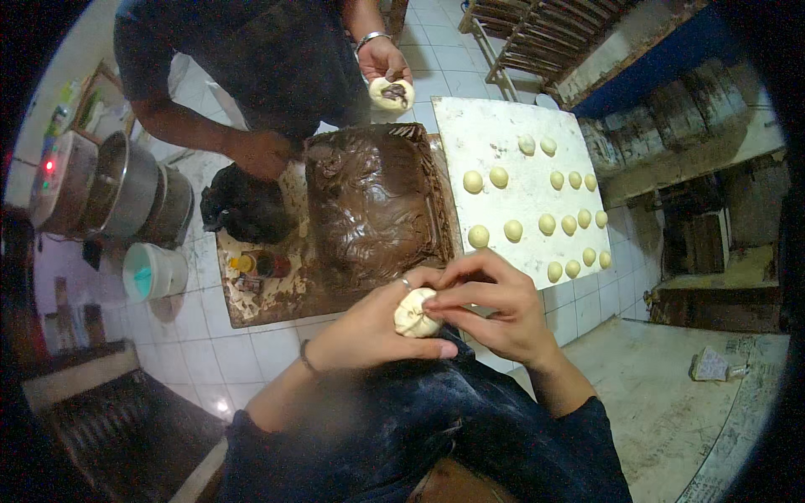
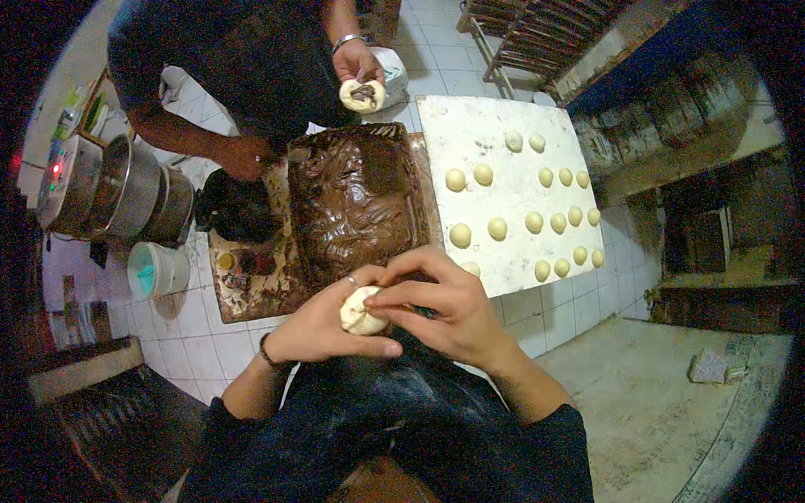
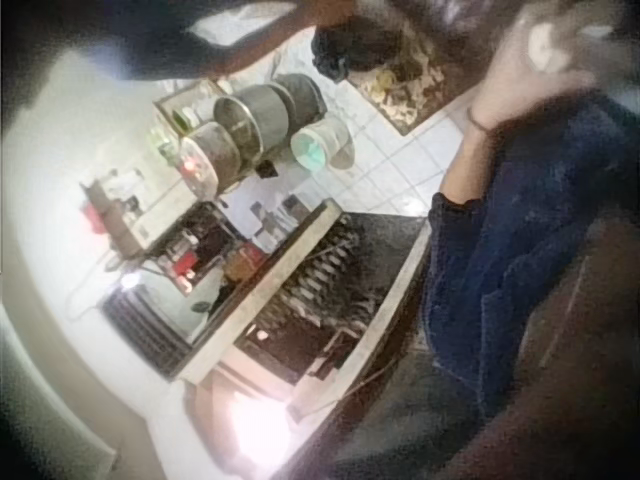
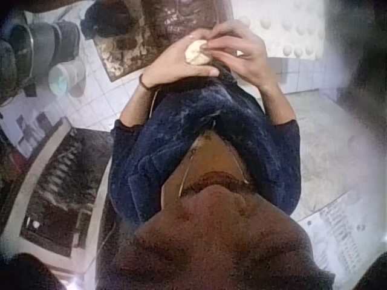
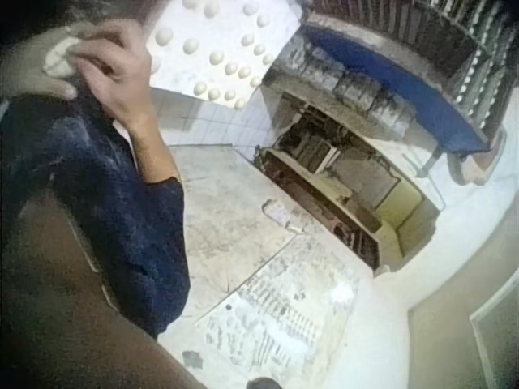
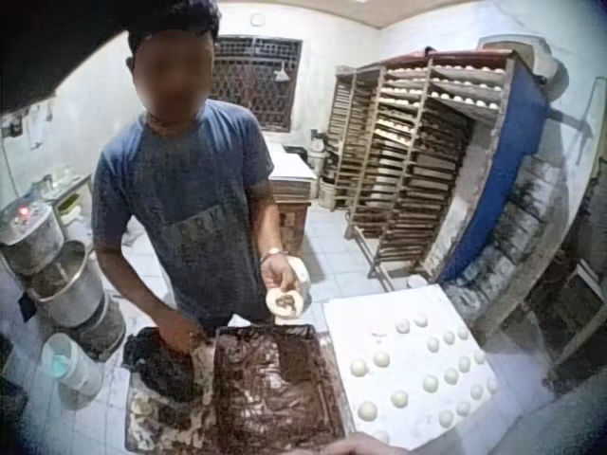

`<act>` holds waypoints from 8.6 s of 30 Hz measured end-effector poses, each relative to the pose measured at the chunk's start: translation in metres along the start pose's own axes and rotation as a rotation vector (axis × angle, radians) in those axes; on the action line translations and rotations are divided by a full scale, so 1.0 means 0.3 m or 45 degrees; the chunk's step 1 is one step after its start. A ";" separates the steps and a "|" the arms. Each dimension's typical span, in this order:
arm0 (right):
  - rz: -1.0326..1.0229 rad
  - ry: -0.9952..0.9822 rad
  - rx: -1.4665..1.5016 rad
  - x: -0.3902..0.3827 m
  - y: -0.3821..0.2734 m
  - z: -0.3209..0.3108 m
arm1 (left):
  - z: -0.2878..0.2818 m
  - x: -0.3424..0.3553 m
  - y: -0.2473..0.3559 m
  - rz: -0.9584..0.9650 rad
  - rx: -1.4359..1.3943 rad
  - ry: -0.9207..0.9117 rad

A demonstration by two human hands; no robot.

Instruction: The person prepares bread dough by picking up pre-portioned dough balls, flattening them by hand, adding chocolate filling with a small wooden spatula, and then pinching the dough closed to seal the filling inside.

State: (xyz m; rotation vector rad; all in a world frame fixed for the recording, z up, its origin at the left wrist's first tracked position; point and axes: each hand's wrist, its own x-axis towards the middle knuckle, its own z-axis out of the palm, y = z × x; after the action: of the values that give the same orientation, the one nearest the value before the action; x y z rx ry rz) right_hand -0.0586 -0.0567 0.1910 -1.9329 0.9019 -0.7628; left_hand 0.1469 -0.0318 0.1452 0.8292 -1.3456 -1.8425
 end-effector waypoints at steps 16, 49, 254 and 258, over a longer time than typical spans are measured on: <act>0.056 0.050 -0.102 -0.011 0.070 0.070 | 0.031 0.018 -0.067 0.012 0.381 0.399; 0.044 -0.011 -0.112 -0.003 0.050 0.019 | 0.010 0.072 -0.039 -0.027 0.525 0.182; 0.720 0.092 0.267 -0.173 0.443 0.167 | -0.025 0.108 -0.274 -0.269 0.517 0.452; 0.492 -0.003 -0.124 -0.164 0.380 0.179 | -0.048 0.091 -0.327 -0.281 0.767 0.060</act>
State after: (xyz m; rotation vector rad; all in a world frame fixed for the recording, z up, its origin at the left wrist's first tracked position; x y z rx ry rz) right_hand -0.0782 -0.0364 0.0587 -1.7630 1.2829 -0.4955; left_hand 0.1276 -0.0405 0.0446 1.3618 -1.8749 -1.5653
